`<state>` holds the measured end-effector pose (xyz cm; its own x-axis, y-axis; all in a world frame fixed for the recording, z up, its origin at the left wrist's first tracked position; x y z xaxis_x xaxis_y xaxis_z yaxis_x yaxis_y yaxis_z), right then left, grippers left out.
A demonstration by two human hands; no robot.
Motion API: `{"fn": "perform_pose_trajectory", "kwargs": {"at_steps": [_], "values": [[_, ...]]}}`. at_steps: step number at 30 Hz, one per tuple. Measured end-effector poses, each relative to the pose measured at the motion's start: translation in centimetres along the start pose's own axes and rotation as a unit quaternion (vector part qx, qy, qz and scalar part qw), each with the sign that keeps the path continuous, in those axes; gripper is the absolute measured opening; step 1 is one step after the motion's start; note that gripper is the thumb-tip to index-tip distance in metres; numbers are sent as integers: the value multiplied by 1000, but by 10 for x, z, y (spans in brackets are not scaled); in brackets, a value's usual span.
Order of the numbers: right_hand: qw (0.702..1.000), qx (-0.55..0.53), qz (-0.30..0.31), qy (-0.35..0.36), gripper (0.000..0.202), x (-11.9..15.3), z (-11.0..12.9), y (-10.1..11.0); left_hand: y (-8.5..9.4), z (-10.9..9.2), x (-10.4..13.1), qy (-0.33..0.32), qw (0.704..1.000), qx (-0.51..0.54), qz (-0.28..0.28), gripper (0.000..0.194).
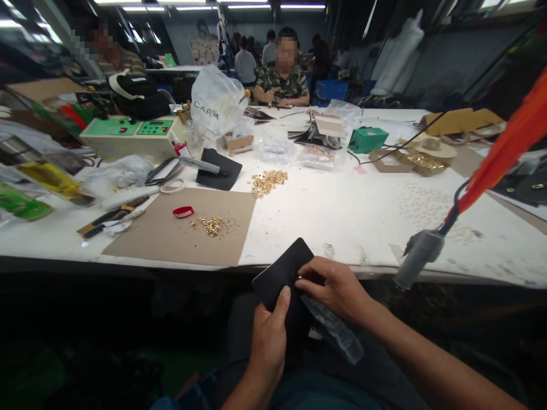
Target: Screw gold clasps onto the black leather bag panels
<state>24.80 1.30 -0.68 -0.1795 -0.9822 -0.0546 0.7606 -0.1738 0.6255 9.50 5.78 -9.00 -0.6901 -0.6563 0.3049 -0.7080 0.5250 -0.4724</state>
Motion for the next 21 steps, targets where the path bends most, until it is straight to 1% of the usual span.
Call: {"fn": "perform_pose_trajectory", "kwargs": {"at_steps": [2, 4, 7, 10, 13, 15, 18, 21], "values": [[999, -40, -29, 11, 4, 6, -4, 0, -1, 1, 0, -5, 1000, -2, -7, 59], [997, -57, -51, 23, 10, 13, -7, 0, -1, 3, -1, -11, 1000, -4, -12, 58], [995, -79, -59, 29, 19, 20, -11, 0, -1, 8, -2, -3, 1000, -8, -21, 58], [992, -104, -62, 19, 21, 24, -16, 4, -7, 10, -4, 9, 1000, -5, -18, 58], [991, -103, -80, 22, 20, 27, -18, 11, -15, 9, -5, 13, 1000, 2, -7, 56], [992, -84, -91, 32, 18, 27, -16, 15, -17, 9, -6, 14, 1000, -2, -6, 57], [993, -57, -97, 44, 11, 25, -12, 18, -17, 10, -7, 8, 1000, -20, -4, 62], [992, -56, -99, 50, 6, 21, -8, 17, -13, 11, -6, 6, 999, -33, -7, 64]]}}
Point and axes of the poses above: each hand's wrist, its own x-axis away from the middle knuckle, its own y-axis out of the back of the hand, z = x × y, the point moved 9 cm from there along -x, towards the middle knuckle, and after that the axes turned 13 degrees about z, right-handed, at the moved point
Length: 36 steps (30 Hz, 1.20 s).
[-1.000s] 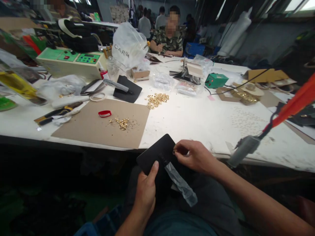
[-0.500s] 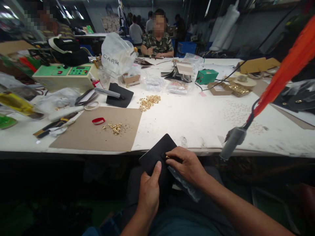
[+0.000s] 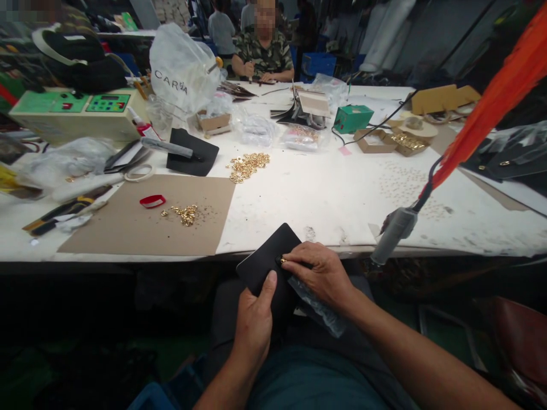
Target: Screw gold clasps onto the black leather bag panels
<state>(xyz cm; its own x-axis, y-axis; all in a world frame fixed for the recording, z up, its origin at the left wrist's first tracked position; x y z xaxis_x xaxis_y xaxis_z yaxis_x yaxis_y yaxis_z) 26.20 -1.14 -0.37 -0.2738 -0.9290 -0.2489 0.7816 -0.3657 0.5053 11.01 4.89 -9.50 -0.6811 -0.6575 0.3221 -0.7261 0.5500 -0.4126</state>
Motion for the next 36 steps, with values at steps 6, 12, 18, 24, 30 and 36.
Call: {"fn": "perform_pose_trajectory", "kwargs": {"at_steps": [6, 12, 18, 24, 30, 36], "values": [[998, 57, -23, 11, 3, 2, 11, 6, 0, -4, 3, -11, 1000, 4, 2, 60], [988, 148, 33, 13, 5, 1, 26, 11, 0, -13, 3, -35, 999, -34, 4, 54], [975, 210, 78, -3, 6, -3, 31, 4, -3, -31, 7, -66, 986, -154, 1, 51], [961, 261, 95, -7, 11, -7, 37, 2, -7, -33, 14, -73, 966, -245, 23, 44], [960, 258, 104, -10, 12, -4, 31, -7, -10, -33, 13, -89, 955, -281, 40, 40], [972, 232, -2, -29, 7, 7, 24, 4, -13, -37, 13, -80, 952, -292, 51, 41]]}}
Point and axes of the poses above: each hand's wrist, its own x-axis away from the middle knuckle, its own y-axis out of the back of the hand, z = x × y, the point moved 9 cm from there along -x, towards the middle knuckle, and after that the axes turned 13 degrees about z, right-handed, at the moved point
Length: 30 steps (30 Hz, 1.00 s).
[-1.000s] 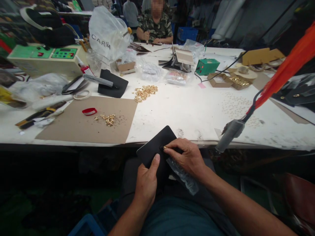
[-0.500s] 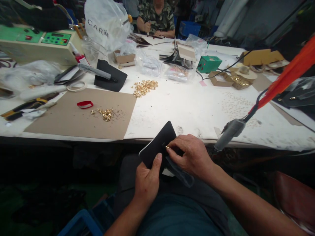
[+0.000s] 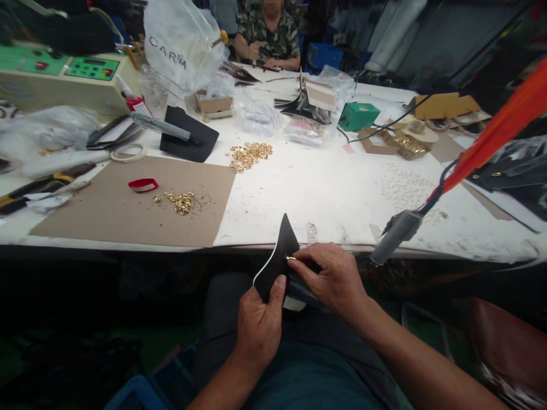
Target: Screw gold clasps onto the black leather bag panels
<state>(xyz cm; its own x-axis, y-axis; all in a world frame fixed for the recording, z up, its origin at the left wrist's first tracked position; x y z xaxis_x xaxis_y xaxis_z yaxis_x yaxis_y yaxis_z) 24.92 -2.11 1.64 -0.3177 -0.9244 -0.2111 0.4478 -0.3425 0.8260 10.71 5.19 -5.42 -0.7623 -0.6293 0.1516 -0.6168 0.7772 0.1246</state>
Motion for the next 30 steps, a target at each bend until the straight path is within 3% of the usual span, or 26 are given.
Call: {"fn": "perform_pose_trajectory", "kwargs": {"at_steps": [7, 11, 14, 17, 20, 22, 26, 30], "values": [[997, 1, -62, 36, 11, 16, 24, 0, -3, 1, 9, -1, 1000, 28, -13, 43], [998, -43, -21, 52, 40, 29, 34, -3, -7, -5, 20, -25, 995, 96, 7, 53], [994, -65, 29, 80, 67, 40, 40, -3, -11, -23, 28, -98, 989, 104, 40, 72], [992, -81, 32, 95, 87, 49, 46, 4, -14, -37, 39, -148, 983, 100, 44, 89], [991, -111, -17, 79, 65, 54, 45, 16, -19, -43, 49, -160, 982, 95, 35, 95], [986, -137, -43, 84, 49, 55, 45, 24, -20, -47, 53, -167, 981, 93, 25, 80], [973, -182, -48, 132, 48, 61, 45, 38, -11, -45, 51, -130, 988, 81, -23, 39], [965, -195, 6, 177, 50, 74, 42, 46, 7, -32, 40, -54, 994, 33, -92, 45]]}}
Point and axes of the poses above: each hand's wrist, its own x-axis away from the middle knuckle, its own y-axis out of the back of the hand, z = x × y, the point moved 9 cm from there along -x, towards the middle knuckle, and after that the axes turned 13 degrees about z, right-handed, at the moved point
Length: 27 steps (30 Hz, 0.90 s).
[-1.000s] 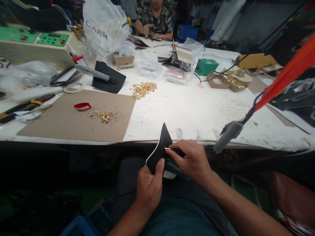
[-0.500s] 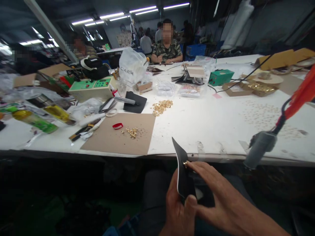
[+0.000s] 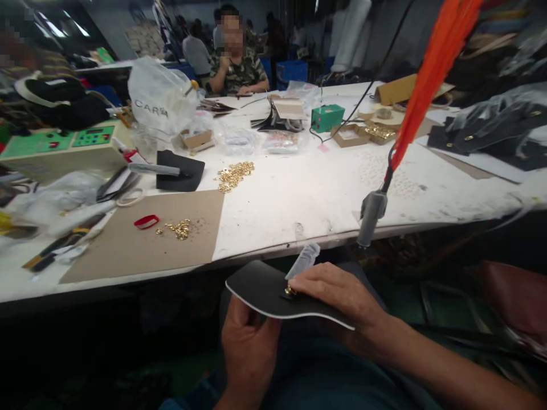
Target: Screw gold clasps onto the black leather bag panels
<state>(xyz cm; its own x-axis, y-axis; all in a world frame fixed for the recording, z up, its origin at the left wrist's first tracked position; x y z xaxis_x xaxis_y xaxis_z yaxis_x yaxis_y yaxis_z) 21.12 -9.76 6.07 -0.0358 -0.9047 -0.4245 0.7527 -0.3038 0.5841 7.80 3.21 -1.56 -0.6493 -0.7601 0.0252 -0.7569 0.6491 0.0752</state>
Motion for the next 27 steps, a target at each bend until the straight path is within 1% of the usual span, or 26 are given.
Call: {"fn": "perform_pose_trajectory", "kwargs": {"at_steps": [1, 3, 5, 6, 7, 8, 11, 13, 15, 17, 18, 20, 21, 22, 23, 25, 27], "values": [[1000, -6, 16, -2, 49, 4, -1, 1, 3, 0, -3, 0, 1000, -18, -9, 50], [999, -21, 29, -10, 46, 11, -4, 3, 6, -5, -9, -25, 998, -62, -9, 64], [999, -37, 33, -17, 44, 17, -9, 4, 3, -16, -13, -72, 990, -121, 12, 79], [998, -45, 35, -20, 43, 19, -12, 4, 0, -23, -14, -99, 983, -153, 30, 81], [998, -52, 35, -23, 42, 21, -15, 5, -5, -30, -14, -125, 974, -180, 52, 77], [997, -59, 35, -24, 40, 22, -17, 5, -10, -35, -14, -147, 967, -195, 77, 68], [996, -75, 31, -27, 37, 22, -22, 8, -23, -42, -14, -177, 958, -173, 147, 37], [996, -77, 34, -41, 35, 19, -25, 9, -30, -43, -14, -181, 956, -138, 184, 27], [994, -76, 38, -73, 33, 16, -29, 8, -37, -43, -14, -177, 954, -117, 210, 23], [989, -83, 32, -117, 28, 14, -37, 6, -39, -41, -18, -158, 959, -101, 212, 17], [985, -92, 27, -146, 24, 14, -43, 5, -39, -38, -22, -135, 965, -94, 206, 13], [967, -114, 22, -227, 18, 17, -64, -1, -37, -25, -33, -55, 977, -87, 187, 6], [952, -128, 22, -277, 20, 19, -78, -5, -36, -16, -40, -6, 980, -86, 177, 6], [934, -142, 22, -328, 24, 21, -93, -9, -35, -7, -48, 37, 981, -80, 171, 8], [914, -155, 24, -374, 29, 22, -108, -12, -35, 0, -57, 66, 981, -68, 171, 11], [878, -171, 39, -445, 39, 18, -136, -19, -36, 12, -79, 83, 980, -22, 179, 23], [861, -168, 64, -476, 46, 6, -158, -24, -35, 23, -103, 86, 979, 18, 186, 34]]}}
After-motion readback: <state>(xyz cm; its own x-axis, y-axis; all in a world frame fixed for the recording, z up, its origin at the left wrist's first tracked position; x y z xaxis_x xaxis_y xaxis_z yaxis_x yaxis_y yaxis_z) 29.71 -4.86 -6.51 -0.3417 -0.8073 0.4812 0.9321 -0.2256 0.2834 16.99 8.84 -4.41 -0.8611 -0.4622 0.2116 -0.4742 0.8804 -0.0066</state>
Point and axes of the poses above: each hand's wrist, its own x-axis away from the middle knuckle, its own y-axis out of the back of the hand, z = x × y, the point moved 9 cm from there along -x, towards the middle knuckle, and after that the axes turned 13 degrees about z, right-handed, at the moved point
